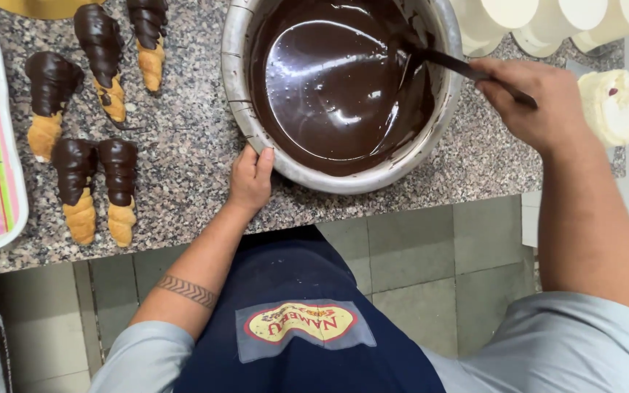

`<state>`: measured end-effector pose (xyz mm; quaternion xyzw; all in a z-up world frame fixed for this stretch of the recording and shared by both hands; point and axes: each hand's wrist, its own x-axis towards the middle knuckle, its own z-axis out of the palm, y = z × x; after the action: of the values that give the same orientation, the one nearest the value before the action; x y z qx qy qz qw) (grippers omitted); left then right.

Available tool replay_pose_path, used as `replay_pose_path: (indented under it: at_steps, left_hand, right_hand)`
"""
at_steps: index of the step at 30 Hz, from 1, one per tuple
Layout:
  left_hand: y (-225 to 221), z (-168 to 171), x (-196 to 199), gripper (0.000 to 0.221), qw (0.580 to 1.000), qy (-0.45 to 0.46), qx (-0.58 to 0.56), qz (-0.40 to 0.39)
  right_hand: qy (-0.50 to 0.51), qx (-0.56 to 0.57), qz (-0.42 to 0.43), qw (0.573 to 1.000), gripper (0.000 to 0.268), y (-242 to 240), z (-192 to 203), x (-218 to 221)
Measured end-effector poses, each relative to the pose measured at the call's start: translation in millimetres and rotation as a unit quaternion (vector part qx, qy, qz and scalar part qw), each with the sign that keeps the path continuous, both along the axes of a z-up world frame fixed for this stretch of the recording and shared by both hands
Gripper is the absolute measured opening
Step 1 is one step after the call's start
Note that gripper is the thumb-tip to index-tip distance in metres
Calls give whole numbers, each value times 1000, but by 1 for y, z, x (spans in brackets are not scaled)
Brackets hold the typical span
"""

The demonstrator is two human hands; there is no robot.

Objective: The person stirs a bowl of melted chocolate with a spatula and dips cream horns into it one at a time. They place the chocolate-covered cream horns onto the counter next to a tray of plain ones.

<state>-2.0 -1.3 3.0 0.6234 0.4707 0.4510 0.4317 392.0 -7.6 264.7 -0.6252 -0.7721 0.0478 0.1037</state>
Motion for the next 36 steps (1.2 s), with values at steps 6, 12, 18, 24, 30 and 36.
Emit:
replay_pose_path:
  at_steps: [6, 12, 18, 24, 30, 36]
  left_hand:
    - [1, 1, -1, 42, 1000, 0, -5, -9]
    - [1, -1, 0, 42, 1000, 0, -3, -5]
    - [1, -5, -1, 43, 1000, 5, 4, -5]
    - [0, -5, -2, 43, 1000, 9, -5, -11]
    - [1, -6, -1, 44, 1000, 12, -7, -11]
    - [0, -8, -2, 44, 999, 21, -15, -20]
  right_hand:
    - [100, -197, -94, 971, 32, -39, 22, -13]
    - [208, -281, -118, 929, 32, -42, 1, -13]
    - [169, -118, -181, 962, 32, -28, 0, 26]
    - [126, -106, -146, 975, 32, -50, 9, 23]
    - [204, -233, -133, 942, 32, -67, 7, 11]
    - [180, -110, -158, 965, 33, -48, 7, 17]
